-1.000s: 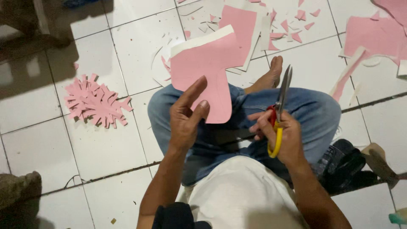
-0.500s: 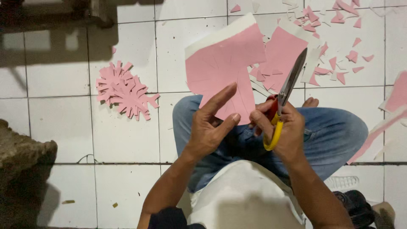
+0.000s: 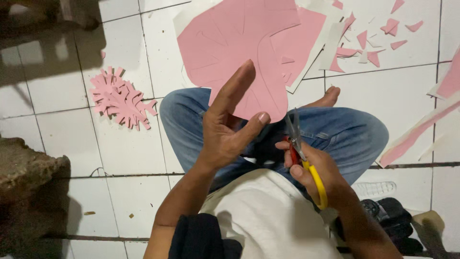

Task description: The person sits on the floor cutting pink foam sheets with scissors, following drawn lines to cut out branching flower-like shapes. They rotate each sheet while cutting, set finished cutouts on the floor beside them, and pick up a new marked foam sheet to continue cutting.

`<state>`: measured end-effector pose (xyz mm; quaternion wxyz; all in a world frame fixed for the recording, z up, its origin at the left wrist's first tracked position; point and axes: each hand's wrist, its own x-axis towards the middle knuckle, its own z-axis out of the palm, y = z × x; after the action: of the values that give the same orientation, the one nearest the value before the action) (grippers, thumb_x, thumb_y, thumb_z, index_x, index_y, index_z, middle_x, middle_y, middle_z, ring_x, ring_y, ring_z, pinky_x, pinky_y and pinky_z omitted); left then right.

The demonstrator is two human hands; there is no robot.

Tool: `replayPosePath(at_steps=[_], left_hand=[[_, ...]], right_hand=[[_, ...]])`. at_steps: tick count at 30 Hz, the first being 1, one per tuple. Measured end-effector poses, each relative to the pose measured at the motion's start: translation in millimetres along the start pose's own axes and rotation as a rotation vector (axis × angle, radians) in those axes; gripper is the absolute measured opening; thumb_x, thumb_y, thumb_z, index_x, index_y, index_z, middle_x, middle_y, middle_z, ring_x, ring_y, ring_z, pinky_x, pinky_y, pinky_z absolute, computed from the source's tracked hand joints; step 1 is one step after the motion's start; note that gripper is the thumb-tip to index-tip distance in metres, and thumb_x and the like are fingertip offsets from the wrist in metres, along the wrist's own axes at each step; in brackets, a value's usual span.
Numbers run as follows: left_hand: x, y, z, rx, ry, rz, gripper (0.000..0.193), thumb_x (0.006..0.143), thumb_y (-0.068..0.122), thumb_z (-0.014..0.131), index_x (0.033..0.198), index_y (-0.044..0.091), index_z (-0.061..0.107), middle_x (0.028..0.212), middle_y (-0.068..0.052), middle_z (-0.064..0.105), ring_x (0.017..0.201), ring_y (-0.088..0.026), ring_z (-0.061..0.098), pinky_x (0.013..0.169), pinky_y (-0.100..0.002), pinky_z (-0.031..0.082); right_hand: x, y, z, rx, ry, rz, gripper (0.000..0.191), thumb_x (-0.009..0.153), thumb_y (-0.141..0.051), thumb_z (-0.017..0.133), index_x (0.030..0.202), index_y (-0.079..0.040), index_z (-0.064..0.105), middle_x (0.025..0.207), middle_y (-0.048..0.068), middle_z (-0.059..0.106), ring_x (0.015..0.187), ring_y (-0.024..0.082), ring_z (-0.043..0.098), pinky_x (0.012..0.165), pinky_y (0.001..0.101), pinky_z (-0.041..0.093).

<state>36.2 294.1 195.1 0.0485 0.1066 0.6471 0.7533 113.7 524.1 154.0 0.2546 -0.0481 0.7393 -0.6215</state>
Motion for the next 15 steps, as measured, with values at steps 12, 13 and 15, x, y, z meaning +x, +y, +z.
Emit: replayPosePath(at_steps=[12,13,15], left_hand=[[23.0,-21.0,-14.1,0.072,-0.123,0.001,0.070,0.107,-0.005,0.070,0.163,0.007,0.030,0.170,-0.012,0.033,0.156,-0.021,0.030,0.137,-0.033,0.034],[24.8,-20.8,-17.6,0.062,-0.117,-0.004,0.070,0.107,-0.005,0.070,0.163,0.007,0.030,0.170,-0.011,0.032,0.156,-0.021,0.030,0.136,-0.033,0.035],[25.6,-19.9,-23.3,0.050,-0.099,-0.008,0.070,0.107,-0.005,0.069,0.163,0.008,0.030,0.171,-0.011,0.032,0.156,-0.020,0.029,0.135,-0.033,0.036]], right_hand=[[40.8,-11.4,-9.0,-0.048,-0.012,0.042,0.085,0.090,-0.078,0.044,0.116,-0.001,0.064,0.076,0.002,0.055,0.067,0.014,0.054,0.072,0.0300,0.051],[45.2,-12.0,-5.9,-0.104,-0.002,0.021,0.084,0.090,-0.077,0.041,0.118,-0.002,0.064,0.075,0.001,0.055,0.066,0.013,0.054,0.069,0.0297,0.050],[51.8,-15.4,0.8,-0.217,0.016,-0.015,0.082,0.092,-0.074,0.036,0.122,-0.003,0.065,0.075,-0.001,0.055,0.064,0.011,0.055,0.064,0.0291,0.049]])
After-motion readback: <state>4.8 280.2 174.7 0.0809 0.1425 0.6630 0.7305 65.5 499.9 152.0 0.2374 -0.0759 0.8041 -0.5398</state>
